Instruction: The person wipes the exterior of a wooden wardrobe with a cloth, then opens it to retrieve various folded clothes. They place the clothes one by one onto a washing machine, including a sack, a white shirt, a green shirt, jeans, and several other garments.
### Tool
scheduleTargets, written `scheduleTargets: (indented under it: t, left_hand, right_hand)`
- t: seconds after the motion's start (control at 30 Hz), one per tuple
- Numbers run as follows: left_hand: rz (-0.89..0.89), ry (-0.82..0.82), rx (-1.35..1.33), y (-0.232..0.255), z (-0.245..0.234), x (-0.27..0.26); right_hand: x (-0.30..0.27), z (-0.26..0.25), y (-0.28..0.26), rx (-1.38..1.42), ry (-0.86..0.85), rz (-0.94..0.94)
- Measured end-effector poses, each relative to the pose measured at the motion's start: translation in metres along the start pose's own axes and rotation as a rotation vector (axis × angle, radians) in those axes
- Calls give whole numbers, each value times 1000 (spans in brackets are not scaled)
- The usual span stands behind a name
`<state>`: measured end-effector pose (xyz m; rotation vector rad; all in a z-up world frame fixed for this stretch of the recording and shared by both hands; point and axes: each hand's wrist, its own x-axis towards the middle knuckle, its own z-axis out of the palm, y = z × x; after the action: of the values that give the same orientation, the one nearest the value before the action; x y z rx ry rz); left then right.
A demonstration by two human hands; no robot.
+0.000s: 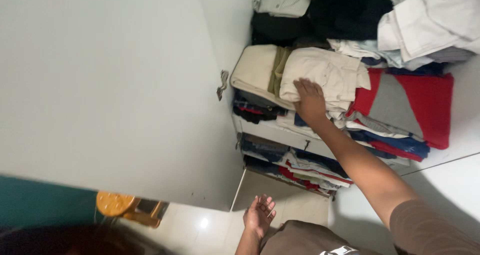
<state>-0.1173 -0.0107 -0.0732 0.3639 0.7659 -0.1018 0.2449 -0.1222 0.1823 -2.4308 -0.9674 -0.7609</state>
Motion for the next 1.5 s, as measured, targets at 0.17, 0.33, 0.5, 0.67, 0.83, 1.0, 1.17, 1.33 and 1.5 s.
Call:
scheduleTargets:
  t: [0.17,0.33,0.5,0.67,0.83,1.0,1.17,1.33,1.5]
  left_hand:
    - [31,-69,99,52,30,20]
    - [35,-229,212,93,78,46]
    - [-5,-368,299,116,142,80]
    - [-111,-462,337,111,189,86]
    - [-129,-540,404,116,218,73]
    - [-115,-626,231,144,251,63]
    - [46,-757,172,146,260,60]
    - [78,-756,139,127,237,57]
    - [119,-636,100,113,157,33]
  right_hand:
    - [9,25,59,274,168,365]
    - [3,28,63,306,225,255]
    - [5,8,20,6,133,51]
    - [16,-5,-5,-115,83,-38]
    - [32,-21,10,89,48,339]
    - [-8,-53,-13,52,-108,406]
    - [-110,-48,-97,198,-62,-169]
    - [-155,-51,-123,449,-553,-353]
    - [-164,-47,-84,626,1,412]
